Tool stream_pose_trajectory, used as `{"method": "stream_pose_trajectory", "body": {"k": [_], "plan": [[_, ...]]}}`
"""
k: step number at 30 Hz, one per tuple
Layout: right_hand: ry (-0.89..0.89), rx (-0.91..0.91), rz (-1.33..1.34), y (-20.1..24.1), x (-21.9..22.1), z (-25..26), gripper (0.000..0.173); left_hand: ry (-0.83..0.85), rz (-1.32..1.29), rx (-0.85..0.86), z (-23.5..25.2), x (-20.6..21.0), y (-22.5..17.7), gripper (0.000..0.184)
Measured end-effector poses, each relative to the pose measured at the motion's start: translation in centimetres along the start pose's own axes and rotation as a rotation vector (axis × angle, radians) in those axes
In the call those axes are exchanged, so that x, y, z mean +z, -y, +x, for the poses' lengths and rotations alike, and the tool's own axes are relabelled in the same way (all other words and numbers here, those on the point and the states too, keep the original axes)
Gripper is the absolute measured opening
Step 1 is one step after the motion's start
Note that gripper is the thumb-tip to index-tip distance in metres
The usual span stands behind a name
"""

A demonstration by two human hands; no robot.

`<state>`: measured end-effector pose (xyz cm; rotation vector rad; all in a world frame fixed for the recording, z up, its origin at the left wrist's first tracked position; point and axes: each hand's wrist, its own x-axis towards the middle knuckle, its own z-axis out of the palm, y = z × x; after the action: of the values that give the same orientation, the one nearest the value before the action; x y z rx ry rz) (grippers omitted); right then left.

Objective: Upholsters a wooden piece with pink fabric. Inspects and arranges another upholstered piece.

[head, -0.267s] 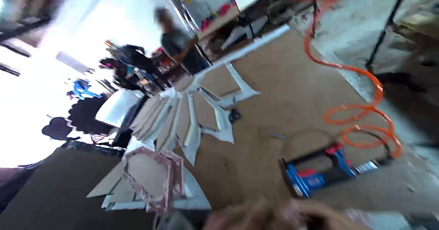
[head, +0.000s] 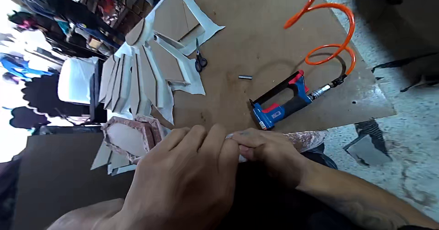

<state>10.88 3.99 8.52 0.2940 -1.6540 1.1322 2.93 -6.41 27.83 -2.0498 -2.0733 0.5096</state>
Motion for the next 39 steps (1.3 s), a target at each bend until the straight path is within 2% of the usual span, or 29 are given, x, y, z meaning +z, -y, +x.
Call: {"method": "stream_pose_trajectory", "body": {"k": [3, 6, 9, 11, 12, 15, 18, 20, 22, 25, 27, 29, 31, 32, 35, 37, 39], "plan": [[-0.047, 0.010, 0.050, -0.9, 0.5, 1.0, 0.008, -0.061, 0.008, 0.026, 0.5, 0.8, 0.5, 0.023], [-0.087, 0.124, 0.070, -1.3, 0.4, 2.6, 0.014, -0.121, -0.047, 0.064, 0.7, 1.5, 1.6, 0.019], [0.125, 0.226, 0.245, -2.1, -1.8, 3.6, 0.012, -0.192, -0.089, 0.054, 0.3, 2.3, 1.8, 0.018], [0.231, 0.251, 0.382, -3.0, -3.0, 3.5, 0.025, -0.242, -0.071, 0.002, 0.1, 3.0, 1.7, 0.017], [0.222, 0.252, 0.394, -3.1, -3.0, 3.3, 0.024, -0.261, -0.055, -0.030, 0.1, 3.3, 1.4, 0.016], [0.080, 0.283, 0.276, -2.1, -1.3, 3.1, 0.002, -0.282, -0.035, -0.100, 0.4, 3.8, 0.9, 0.018], [-0.034, 0.410, 0.134, -1.8, 0.3, 3.4, 0.015, -0.285, -0.008, -0.212, 1.6, 4.4, 0.7, 0.023], [-0.027, 0.537, 0.116, -1.8, 0.5, 4.2, 0.017, -0.209, 0.034, -0.345, 2.6, 4.1, 0.3, 0.025], [0.104, 0.564, 0.197, -2.4, 0.1, 4.8, 0.017, -0.008, -0.006, -0.474, 3.2, 2.9, 0.4, 0.024], [0.417, 0.512, 0.448, -3.5, 0.4, 4.5, 0.012, 0.359, -0.290, -0.596, 1.2, 1.7, 2.0, 0.016], [0.604, 0.486, 0.564, -5.1, 1.1, 3.5, 0.009, 0.480, -0.498, -0.675, -1.1, 2.1, 2.5, 0.014], [0.733, 0.515, 0.399, -7.6, -0.1, 2.2, 0.015, 0.537, -0.656, -0.782, -2.9, 2.6, 2.7, 0.022], [0.845, 0.508, 0.001, -10.5, -3.1, 0.1, 0.015, 0.613, -0.884, -0.898, -3.8, 2.8, 3.1, 0.025], [0.929, 0.512, -0.166, -11.6, -4.6, -1.0, 0.025, 0.643, -1.023, -0.959, -4.0, 2.9, 3.3, 0.025], [1.242, 0.495, -0.546, -13.1, -6.7, -4.1, 0.080, 0.740, -1.286, -0.934, -5.9, 4.7, 4.0, 0.023], [1.368, 0.408, -0.633, -13.5, -6.3, -5.1, 0.092, 0.819, -1.426, -0.958, -6.7, 5.7, 4.2, 0.022], [1.493, 0.391, -0.589, -14.3, -5.5, -4.0, 0.101, 0.839, -1.563, -1.024, -7.4, 6.3, 4.5, 0.021]]}}
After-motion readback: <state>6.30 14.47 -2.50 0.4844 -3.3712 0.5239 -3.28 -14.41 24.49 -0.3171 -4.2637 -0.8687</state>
